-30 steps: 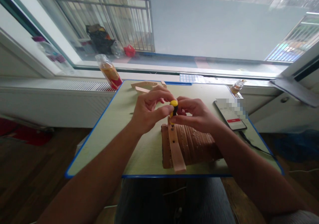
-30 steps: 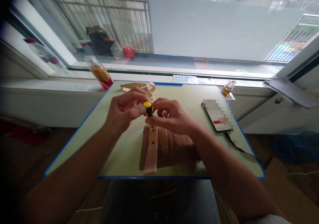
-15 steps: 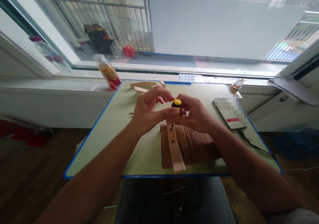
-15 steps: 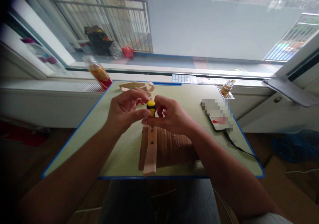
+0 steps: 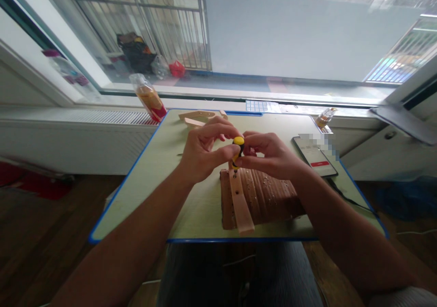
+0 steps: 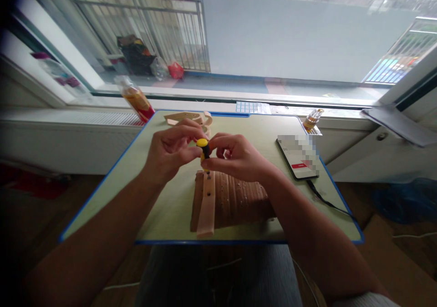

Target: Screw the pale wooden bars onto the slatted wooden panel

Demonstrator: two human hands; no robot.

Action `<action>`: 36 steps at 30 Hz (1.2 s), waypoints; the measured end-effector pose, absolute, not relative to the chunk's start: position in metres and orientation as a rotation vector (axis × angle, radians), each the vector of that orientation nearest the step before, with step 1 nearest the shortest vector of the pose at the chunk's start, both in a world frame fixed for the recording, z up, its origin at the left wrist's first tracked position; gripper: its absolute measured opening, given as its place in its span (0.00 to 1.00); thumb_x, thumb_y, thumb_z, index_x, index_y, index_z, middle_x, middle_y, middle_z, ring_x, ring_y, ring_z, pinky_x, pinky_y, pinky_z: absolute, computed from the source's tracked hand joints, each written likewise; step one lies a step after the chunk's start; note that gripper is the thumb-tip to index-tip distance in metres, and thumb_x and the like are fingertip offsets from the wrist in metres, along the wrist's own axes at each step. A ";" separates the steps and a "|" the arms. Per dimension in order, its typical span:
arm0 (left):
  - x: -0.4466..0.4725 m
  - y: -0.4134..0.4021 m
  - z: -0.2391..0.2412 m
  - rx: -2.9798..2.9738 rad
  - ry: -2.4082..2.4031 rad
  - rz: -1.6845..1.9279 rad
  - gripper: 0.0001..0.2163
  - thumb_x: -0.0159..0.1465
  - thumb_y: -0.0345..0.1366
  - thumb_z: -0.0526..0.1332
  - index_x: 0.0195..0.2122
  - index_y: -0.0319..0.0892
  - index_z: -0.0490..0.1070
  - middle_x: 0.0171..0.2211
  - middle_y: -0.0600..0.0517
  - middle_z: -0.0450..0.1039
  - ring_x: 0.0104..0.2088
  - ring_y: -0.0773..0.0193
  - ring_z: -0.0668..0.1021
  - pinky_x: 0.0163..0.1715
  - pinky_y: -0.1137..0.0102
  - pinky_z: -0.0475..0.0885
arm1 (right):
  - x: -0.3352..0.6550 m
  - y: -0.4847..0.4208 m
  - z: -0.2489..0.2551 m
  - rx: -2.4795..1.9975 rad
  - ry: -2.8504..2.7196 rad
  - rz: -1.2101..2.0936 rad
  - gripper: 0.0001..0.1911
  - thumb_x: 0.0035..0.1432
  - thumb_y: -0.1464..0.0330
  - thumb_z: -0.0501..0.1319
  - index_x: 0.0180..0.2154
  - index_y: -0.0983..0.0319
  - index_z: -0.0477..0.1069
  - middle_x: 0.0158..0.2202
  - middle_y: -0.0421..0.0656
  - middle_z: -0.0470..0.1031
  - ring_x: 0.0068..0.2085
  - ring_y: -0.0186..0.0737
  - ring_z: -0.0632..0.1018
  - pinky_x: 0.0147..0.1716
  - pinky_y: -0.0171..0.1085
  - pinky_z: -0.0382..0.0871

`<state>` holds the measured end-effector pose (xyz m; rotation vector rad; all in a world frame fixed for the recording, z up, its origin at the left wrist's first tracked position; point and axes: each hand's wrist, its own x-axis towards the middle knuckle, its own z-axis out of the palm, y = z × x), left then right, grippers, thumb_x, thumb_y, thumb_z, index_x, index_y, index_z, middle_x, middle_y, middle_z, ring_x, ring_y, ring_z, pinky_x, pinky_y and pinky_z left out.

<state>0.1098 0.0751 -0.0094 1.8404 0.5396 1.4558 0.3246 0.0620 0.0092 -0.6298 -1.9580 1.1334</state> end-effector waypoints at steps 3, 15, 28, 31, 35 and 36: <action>0.110 0.074 -0.010 1.820 0.510 1.453 0.08 0.61 0.39 0.75 0.42 0.51 0.87 0.42 0.48 0.79 0.45 0.54 0.77 0.48 0.57 0.72 | 0.323 0.062 0.006 -0.653 -1.946 1.112 0.12 0.57 0.64 0.78 0.34 0.61 0.78 0.34 0.37 0.73 0.33 0.32 0.70 0.31 0.38 0.63; 0.111 0.080 -0.013 1.825 0.520 1.478 0.14 0.54 0.44 0.82 0.39 0.51 0.85 0.39 0.49 0.78 0.42 0.57 0.76 0.44 0.59 0.72 | 0.319 0.063 -0.002 -0.748 -1.893 1.047 0.21 0.49 0.61 0.82 0.33 0.59 0.72 0.28 0.33 0.67 0.29 0.31 0.64 0.28 0.37 0.58; 0.108 0.077 -0.013 1.779 0.533 1.460 0.07 0.60 0.43 0.75 0.39 0.52 0.87 0.42 0.48 0.78 0.46 0.54 0.77 0.46 0.57 0.72 | 0.322 0.062 0.005 -0.640 -1.925 1.150 0.12 0.57 0.62 0.78 0.33 0.60 0.79 0.38 0.40 0.74 0.35 0.34 0.71 0.33 0.40 0.64; 0.109 0.076 -0.014 1.777 0.527 1.448 0.09 0.60 0.46 0.76 0.40 0.51 0.87 0.43 0.48 0.79 0.46 0.54 0.77 0.47 0.57 0.72 | 0.321 0.062 0.002 -0.673 -1.902 1.122 0.15 0.54 0.62 0.79 0.34 0.60 0.77 0.33 0.37 0.71 0.32 0.33 0.68 0.31 0.39 0.62; 0.111 0.077 -0.014 1.781 0.537 1.464 0.14 0.55 0.46 0.80 0.41 0.50 0.85 0.40 0.48 0.78 0.44 0.54 0.76 0.46 0.58 0.72 | 0.321 0.062 -0.002 -0.731 -1.894 1.104 0.19 0.53 0.61 0.81 0.35 0.59 0.73 0.30 0.34 0.69 0.31 0.33 0.67 0.30 0.38 0.61; 0.111 0.077 -0.014 1.778 0.536 1.469 0.16 0.54 0.46 0.81 0.40 0.50 0.84 0.39 0.49 0.77 0.44 0.55 0.76 0.45 0.58 0.72 | 0.321 0.062 -0.003 -0.736 -1.895 1.107 0.19 0.52 0.61 0.81 0.36 0.59 0.73 0.31 0.35 0.70 0.31 0.33 0.67 0.30 0.38 0.61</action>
